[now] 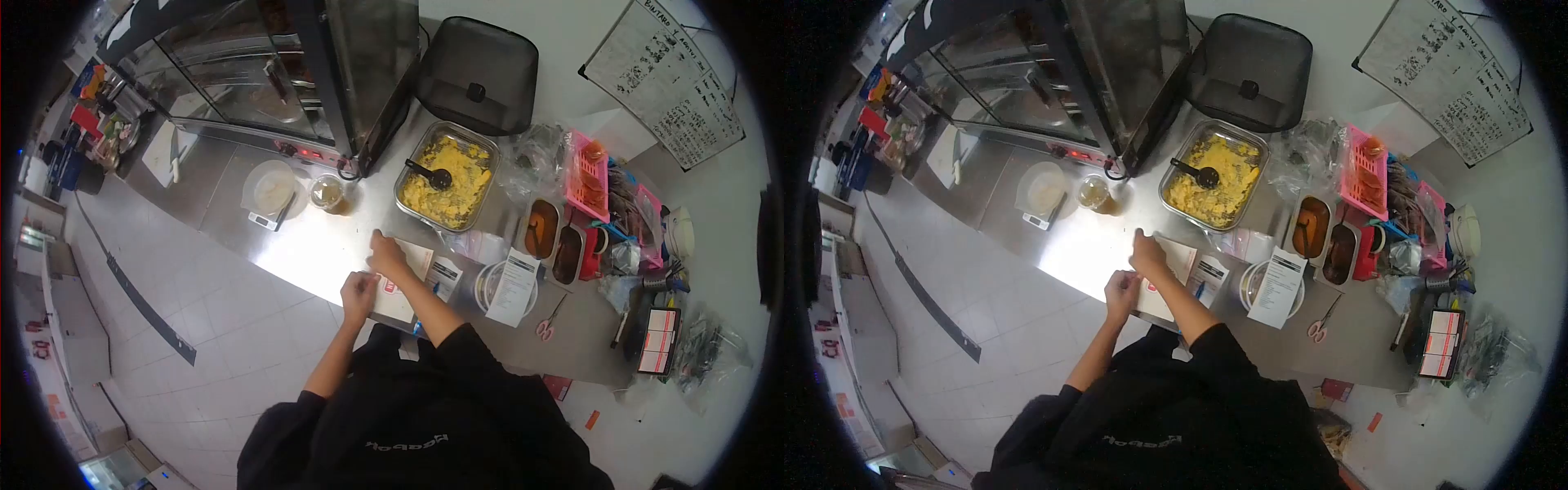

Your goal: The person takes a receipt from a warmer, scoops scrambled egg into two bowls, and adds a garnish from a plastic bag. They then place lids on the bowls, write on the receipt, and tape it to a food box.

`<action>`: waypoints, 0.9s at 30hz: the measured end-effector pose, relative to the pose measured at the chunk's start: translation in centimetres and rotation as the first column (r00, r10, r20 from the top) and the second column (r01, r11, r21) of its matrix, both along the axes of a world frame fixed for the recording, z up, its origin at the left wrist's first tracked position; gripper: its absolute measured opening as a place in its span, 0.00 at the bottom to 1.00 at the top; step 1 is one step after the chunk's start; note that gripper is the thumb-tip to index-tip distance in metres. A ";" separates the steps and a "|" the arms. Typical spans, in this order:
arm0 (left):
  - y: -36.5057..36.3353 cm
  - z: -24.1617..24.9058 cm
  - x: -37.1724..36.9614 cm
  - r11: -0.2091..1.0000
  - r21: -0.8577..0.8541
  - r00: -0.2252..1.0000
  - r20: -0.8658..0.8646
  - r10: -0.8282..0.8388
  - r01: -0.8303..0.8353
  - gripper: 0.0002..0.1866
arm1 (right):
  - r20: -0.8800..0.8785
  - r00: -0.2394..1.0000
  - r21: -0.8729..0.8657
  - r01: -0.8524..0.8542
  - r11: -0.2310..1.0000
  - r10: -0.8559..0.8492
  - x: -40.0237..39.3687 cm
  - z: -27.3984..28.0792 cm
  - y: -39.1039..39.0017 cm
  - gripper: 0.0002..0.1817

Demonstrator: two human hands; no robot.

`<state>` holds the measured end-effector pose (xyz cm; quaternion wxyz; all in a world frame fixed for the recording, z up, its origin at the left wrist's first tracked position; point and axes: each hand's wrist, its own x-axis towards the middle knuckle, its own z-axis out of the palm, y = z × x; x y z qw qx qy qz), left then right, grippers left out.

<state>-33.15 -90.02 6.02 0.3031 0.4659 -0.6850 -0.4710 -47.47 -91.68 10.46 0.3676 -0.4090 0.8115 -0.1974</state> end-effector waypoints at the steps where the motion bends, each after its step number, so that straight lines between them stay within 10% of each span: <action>1: -0.2 -0.2 0.0 1.000 0.014 1.000 0.004 -0.008 0.008 0.08 | -0.232 0.972 0.064 -0.031 0.997 0.045 0.6 -0.3 -0.6 0.22; 6: -0.5 0.4 -0.1 0.974 0.211 0.993 -0.106 -0.060 0.082 0.16 | -0.203 0.978 0.025 0.051 0.998 -0.045 -1.6 0.5 4.3 0.20; 9: -2.0 -3.6 0.2 0.907 -0.213 0.930 0.023 -0.368 0.364 0.20 | -0.246 0.928 -0.125 0.257 0.958 -0.281 -3.2 0.8 9.8 0.20; 14: -3.3 -5.7 1.2 0.851 0.133 0.804 0.280 -0.525 0.509 0.19 | -0.539 0.763 -0.009 0.418 0.908 -0.357 -3.6 -3.6 14.0 0.17; 17: -0.8 1.1 0.0 0.844 -0.450 0.921 0.371 -0.119 0.291 0.20 | -0.547 0.772 0.006 0.390 0.921 -0.324 -4.9 -6.4 13.4 0.14; 19: 0.6 4.0 -1.8 0.836 -0.435 0.924 0.324 -0.201 0.335 0.26 | -0.507 0.826 0.076 0.327 0.942 -0.246 -5.4 -5.6 13.1 0.13; 23: 3.6 6.5 -6.9 0.840 -0.326 0.899 0.226 -0.376 0.433 0.39 | -0.550 0.754 -0.245 0.264 0.933 -0.358 -5.3 4.2 14.3 0.10; 25: 4.3 6.8 -9.8 0.746 -0.468 0.881 0.247 -0.404 0.474 0.42 | -0.389 0.838 -0.470 0.176 0.865 -0.382 -6.0 8.8 16.5 0.09; 27: 4.6 6.0 -12.0 0.771 -0.267 0.816 0.196 -0.544 0.578 0.41 | -0.219 0.915 -0.664 0.116 0.738 -0.340 -7.8 10.6 18.3 0.10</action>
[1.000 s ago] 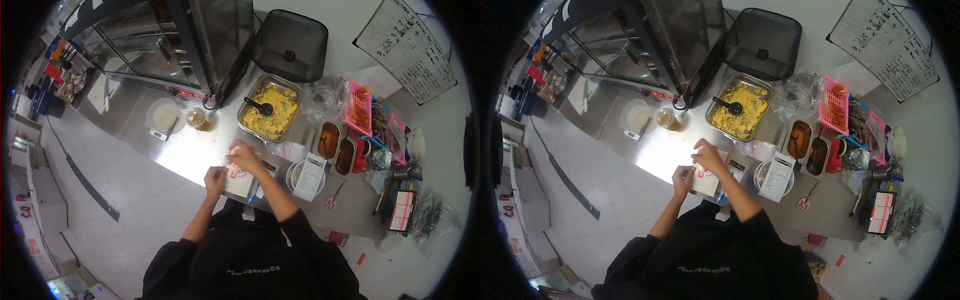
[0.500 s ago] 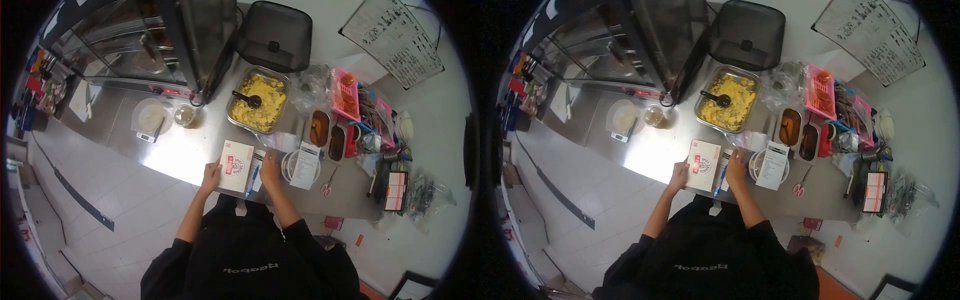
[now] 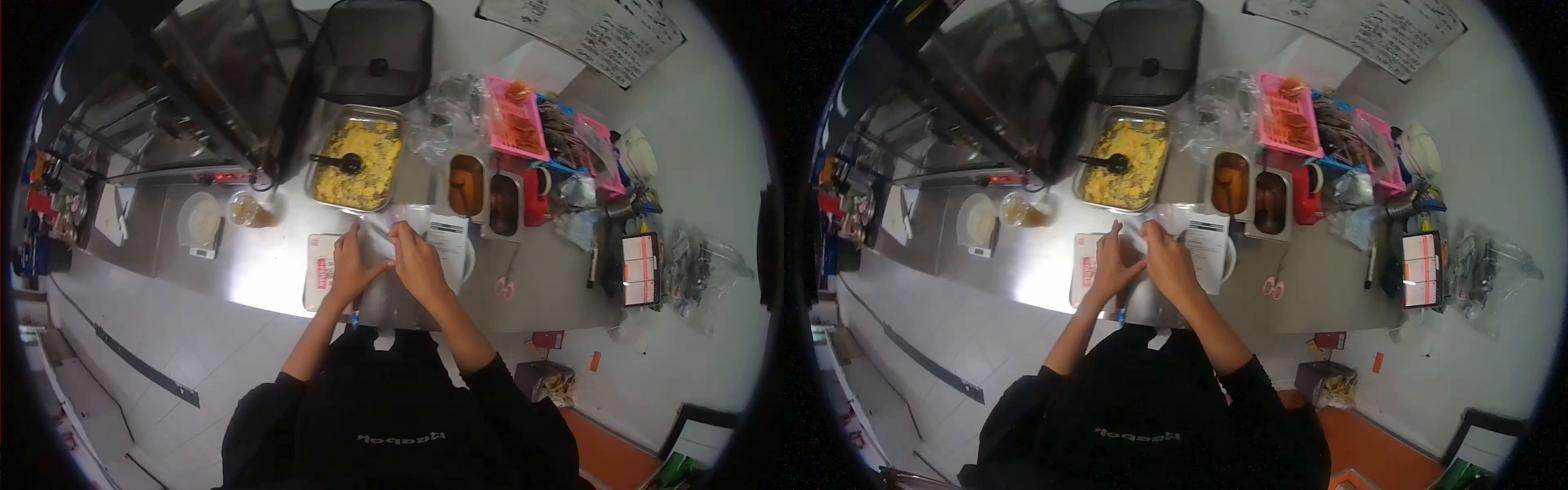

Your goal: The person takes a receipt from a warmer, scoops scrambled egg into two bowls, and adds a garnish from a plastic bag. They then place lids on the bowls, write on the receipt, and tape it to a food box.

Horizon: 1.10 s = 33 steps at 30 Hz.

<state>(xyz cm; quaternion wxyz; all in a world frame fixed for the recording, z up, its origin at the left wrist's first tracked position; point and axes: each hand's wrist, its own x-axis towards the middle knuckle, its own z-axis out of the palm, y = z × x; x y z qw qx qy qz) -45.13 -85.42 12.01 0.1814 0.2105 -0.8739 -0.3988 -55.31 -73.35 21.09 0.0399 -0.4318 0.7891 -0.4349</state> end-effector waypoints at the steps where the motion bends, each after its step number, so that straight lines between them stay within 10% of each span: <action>1: 0.0 -0.7 -0.9 0.966 0.249 0.997 -0.029 -0.065 0.070 0.39 | -0.023 0.998 -0.080 -0.052 0.995 0.051 -0.9 0.8 1.1 0.09; 3: 0.3 2.2 -2.4 0.542 0.830 0.979 -0.022 -0.204 0.132 0.31 | 0.394 0.913 -0.059 -0.086 0.995 0.102 -2.9 2.5 3.9 0.08; 5: 1.6 4.3 -3.1 0.510 0.852 0.971 0.013 -0.239 0.114 0.19 | 0.674 0.725 -0.124 -0.082 0.989 0.144 -5.3 2.5 6.8 0.08; 6: 2.3 5.1 -3.3 0.504 0.857 0.968 0.023 -0.248 0.108 0.17 | 0.605 0.779 -0.251 -0.013 0.968 0.168 -6.9 1.5 8.6 0.09; 7: 3.1 6.4 -3.3 0.548 0.835 0.986 0.041 -0.164 0.057 0.15 | 0.177 0.979 -0.320 -0.038 0.947 0.100 -10.1 -0.1 10.6 0.11; 8: 3.9 7.1 -3.1 0.586 0.810 0.996 0.055 -0.071 -0.003 0.14 | 0.533 0.845 -0.333 0.262 0.906 -0.048 -12.9 -0.9 13.5 0.11; 10: 3.7 6.1 -1.9 0.691 0.700 0.979 0.065 0.191 -0.181 0.16 | 0.469 0.680 -0.164 0.694 0.701 -0.563 -19.2 -1.6 18.9 0.16; 12: 2.8 4.7 0.1 0.770 0.474 0.892 0.083 0.444 -0.427 0.20 | -0.492 0.584 -0.159 0.668 0.726 -0.645 -28.5 -12.1 26.5 0.19; 13: 1.9 3.4 1.8 0.810 0.338 0.876 0.117 0.468 -0.479 0.23 | -0.162 0.730 0.084 0.680 0.728 -0.664 -29.2 -11.8 27.0 0.19; 15: 0.3 1.2 4.5 0.823 0.010 0.792 0.277 0.543 -0.568 0.28 | 0.519 0.582 0.481 0.406 0.777 -0.626 -30.1 -10.7 27.3 0.20; 18: 0.6 -0.4 6.0 0.763 -0.269 0.698 0.310 0.646 -0.587 0.28 | 0.816 0.421 0.254 0.354 0.900 -0.396 -31.0 -13.0 27.8 0.17; 21: 1.1 -1.1 5.9 0.751 -0.370 0.683 0.322 0.655 -0.546 0.22 | 0.884 0.460 -0.196 0.525 0.828 -0.082 -28.4 -13.6 28.7 0.13; 24: 2.4 -0.4 5.3 0.755 -0.359 0.673 0.346 0.653 -0.548 0.18 | 0.895 0.418 -0.121 0.566 0.815 -0.158 -26.2 -14.5 29.8 0.12; 27: 3.1 -0.4 5.6 0.746 -0.410 0.699 0.292 0.653 -0.525 0.14 | 1.000 0.007 -0.029 0.557 0.830 0.031 -27.0 -16.5 30.4 0.13; 30: 3.6 0.1 6.2 0.760 -0.457 0.750 0.258 0.610 -0.461 0.16 | 0.922 0.149 0.337 0.145 0.930 -0.357 -26.2 -16.8 29.1 0.14; 33: 3.3 -0.5 6.8 0.710 -0.609 0.822 0.161 0.546 -0.353 0.20 | 0.710 0.429 0.291 0.544 0.787 -0.559 -26.9 -16.4 30.5 0.13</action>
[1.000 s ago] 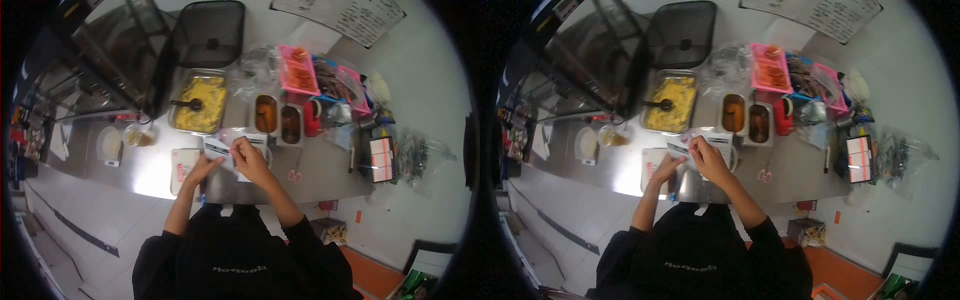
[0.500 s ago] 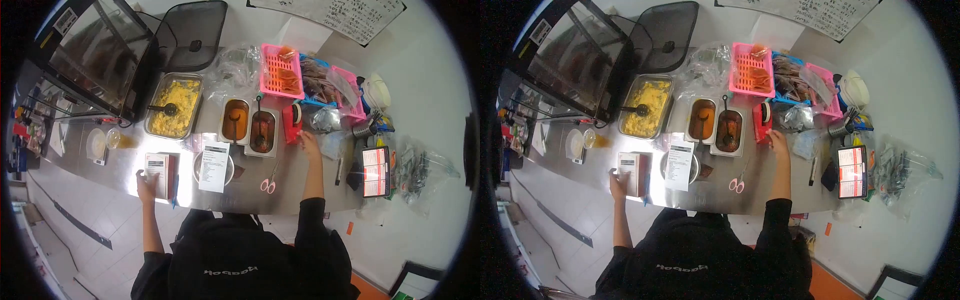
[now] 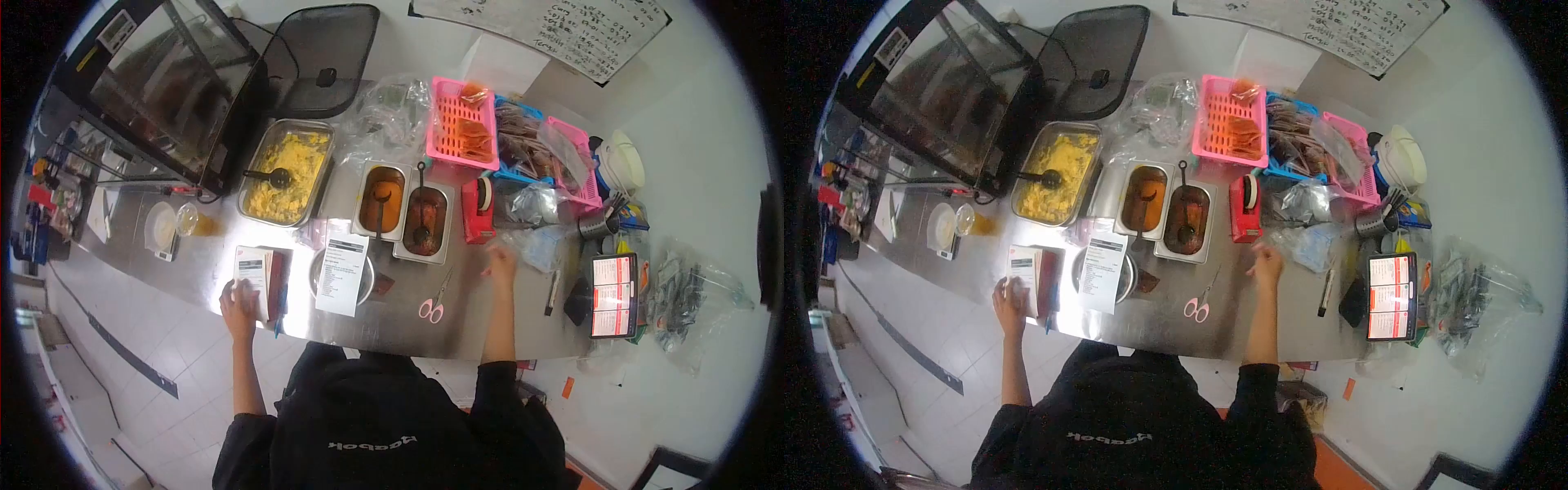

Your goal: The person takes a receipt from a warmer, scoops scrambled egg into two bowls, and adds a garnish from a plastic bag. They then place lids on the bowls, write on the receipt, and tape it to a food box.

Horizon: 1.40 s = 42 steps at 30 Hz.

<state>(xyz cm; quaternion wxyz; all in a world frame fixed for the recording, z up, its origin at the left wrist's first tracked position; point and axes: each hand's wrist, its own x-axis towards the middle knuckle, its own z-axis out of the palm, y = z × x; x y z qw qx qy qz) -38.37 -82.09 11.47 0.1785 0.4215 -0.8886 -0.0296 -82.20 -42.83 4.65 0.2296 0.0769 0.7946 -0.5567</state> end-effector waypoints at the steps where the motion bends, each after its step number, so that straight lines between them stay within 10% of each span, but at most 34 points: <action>1: 0.1 -0.4 0.7 0.994 -0.090 0.998 0.024 -0.055 0.057 0.21 | -0.222 0.973 -0.050 0.052 0.997 -0.062 0.2 2.1 -0.9 0.13; 5: -0.1 -1.5 1.2 0.994 -0.051 0.994 0.048 -0.097 0.099 0.24 | -0.358 0.921 0.022 -0.155 0.988 0.152 -1.3 7.1 -4.1 0.17; 11: -0.2 -2.2 1.5 0.995 0.048 0.993 0.080 -0.086 0.082 0.25 | -0.316 0.948 -0.465 -0.187 0.865 0.035 -2.0 3.2 -1.5 0.23; 15: -0.3 -2.7 1.7 0.995 0.068 0.982 0.165 -0.087 0.077 0.26 | 0.000 1.000 -0.435 0.007 0.901 -0.008 -0.2 3.3 -1.1 0.21; 20: -1.3 -3.6 2.3 0.993 0.063 0.962 0.249 -0.115 0.102 0.25 | 0.439 0.899 -0.678 0.331 0.656 0.000 -0.6 -0.3 -0.8 0.20; 22: -1.5 -3.0 2.5 0.988 0.084 0.961 0.235 -0.148 0.132 0.25 | 0.400 0.914 -0.256 0.186 0.949 -0.071 -0.1 -1.4 -1.0 0.21; 30: -6.0 -0.6 3.1 0.889 0.187 0.858 0.239 -0.454 0.418 0.26 | -0.377 0.893 -0.673 -0.083 0.735 -0.245 18.3 19.5 -16.8 0.24; 33: -8.2 -0.3 3.5 0.821 0.202 0.800 0.196 -0.568 0.533 0.27 | -0.237 0.972 -0.728 -0.184 0.660 0.010 28.1 18.6 -28.0 0.22; 36: -10.0 -0.1 3.9 0.749 0.238 0.748 0.115 -0.654 0.619 0.28 | -0.439 0.887 -0.334 -0.309 0.891 0.144 32.2 8.6 -36.9 0.08; 42: -11.9 -0.2 3.0 0.579 0.162 0.578 0.060 -0.814 0.799 0.31 | -0.741 0.525 0.288 -0.316 0.904 0.419 33.7 1.9 -40.3 0.24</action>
